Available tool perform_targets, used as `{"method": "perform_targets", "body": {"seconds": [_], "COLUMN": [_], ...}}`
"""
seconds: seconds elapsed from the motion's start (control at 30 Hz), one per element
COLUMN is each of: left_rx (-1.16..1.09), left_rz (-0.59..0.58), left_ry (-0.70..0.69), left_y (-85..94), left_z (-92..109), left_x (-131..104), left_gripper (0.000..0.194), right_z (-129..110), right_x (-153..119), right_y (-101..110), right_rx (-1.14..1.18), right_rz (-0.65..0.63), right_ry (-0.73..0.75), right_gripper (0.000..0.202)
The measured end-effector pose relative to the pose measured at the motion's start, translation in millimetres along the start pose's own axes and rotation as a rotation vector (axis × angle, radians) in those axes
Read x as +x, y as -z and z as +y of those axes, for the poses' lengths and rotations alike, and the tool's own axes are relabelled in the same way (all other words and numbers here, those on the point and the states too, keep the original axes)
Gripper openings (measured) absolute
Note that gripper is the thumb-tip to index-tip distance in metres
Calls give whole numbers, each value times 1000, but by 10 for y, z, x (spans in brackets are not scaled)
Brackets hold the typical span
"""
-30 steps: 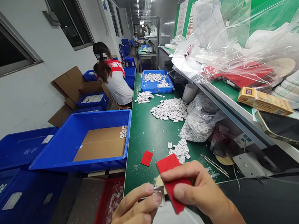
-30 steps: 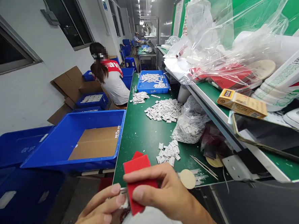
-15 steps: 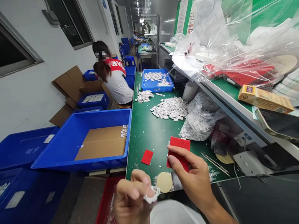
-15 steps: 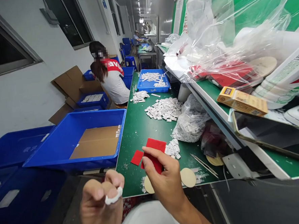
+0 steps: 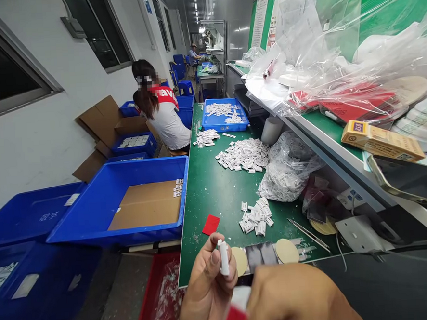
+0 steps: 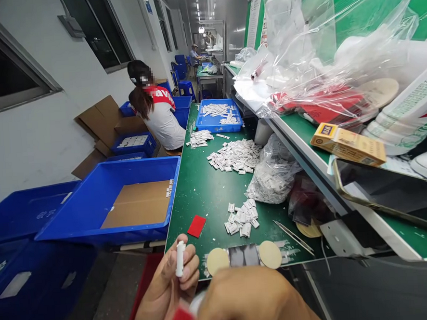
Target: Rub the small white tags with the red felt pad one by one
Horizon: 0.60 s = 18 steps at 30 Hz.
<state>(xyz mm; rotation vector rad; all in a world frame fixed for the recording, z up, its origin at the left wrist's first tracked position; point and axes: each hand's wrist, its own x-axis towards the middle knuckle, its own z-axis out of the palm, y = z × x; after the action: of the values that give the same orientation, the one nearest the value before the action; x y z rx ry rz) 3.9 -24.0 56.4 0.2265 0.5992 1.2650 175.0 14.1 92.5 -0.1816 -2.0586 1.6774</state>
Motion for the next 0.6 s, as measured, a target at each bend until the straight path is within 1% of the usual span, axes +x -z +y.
{"method": "perform_targets", "body": {"seconds": [0.03, 0.07, 0.1, 0.13, 0.17, 0.2, 0.23, 0.27, 0.3, 0.33, 0.37, 0.4, 0.43, 0.47, 0.5, 0.53, 0.57, 0.6], "left_rx": [-6, -18, -30, -37, -44, -49, -48, -37, -17, 11, 44, 94, 163, 239, 323, 391, 439, 459], "left_rz": [4, 5, 0, -7, -13, -16, -22, -35, -62, -112, -176, -249, -322, -379, -419, -432, -423, -407], "left_ry": [41, 82, 106, 113, 119, 127, 137, 152, 168, 185, 198, 220, 247, 270, 288, 282, 256, 211], "left_y": [12, 23, 32, 38, 43, 49, 59, 78, 108, 150, 202, 259, 311, 348, 356, 324, 245, 117], "left_z": [3, 7, 8, 5, -2, -16, -37, -65, -98, -137, -176, -215, -249, -278, -303, -325, -347, -369], "left_x": [9, 20, 32, 45, 59, 71, 82, 89, 94, 96, 99, 110, 137, 188, 273, 398, 565, 772], "left_gripper": [30, 31, 33, 33, 33, 31, 30, 28, 27, 29, 32, 38, 45, 51, 56, 58, 57, 54], "right_z": [-4, -4, -1, 3, 9, 16, 29, 50, 83, 128, 183, 245, 307, 364, 412, 448, 474, 493], "right_x": [1, 6, 13, 22, 29, 33, 32, 24, 7, -23, -68, -131, -213, -311, -422, -539, -654, -763], "right_y": [17, 25, 28, 26, 23, 22, 25, 34, 52, 79, 112, 148, 183, 209, 223, 223, 208, 183], "right_rx": [-52, -86, -110, -125, -118, -83, -37, -2, 7, -21, -80, -148, -186, -151, -77, 2, 78, 148], "right_rz": [-75, -7, 186, 434, 639, 739, 720, 643, 605, 657, 816, 1050, 1237, 1307, 1325, 1337, 1339, 1320], "right_ry": [45, 51, 8, -74, -158, -196, -199, -194, -194, -213, -253, -302, -345, -368, -377, -367, -334, -285], "right_gripper": [40, 40, 36, 32, 30, 29, 29, 28, 27, 28, 29, 31, 35, 37, 38, 40, 46, 57]}}
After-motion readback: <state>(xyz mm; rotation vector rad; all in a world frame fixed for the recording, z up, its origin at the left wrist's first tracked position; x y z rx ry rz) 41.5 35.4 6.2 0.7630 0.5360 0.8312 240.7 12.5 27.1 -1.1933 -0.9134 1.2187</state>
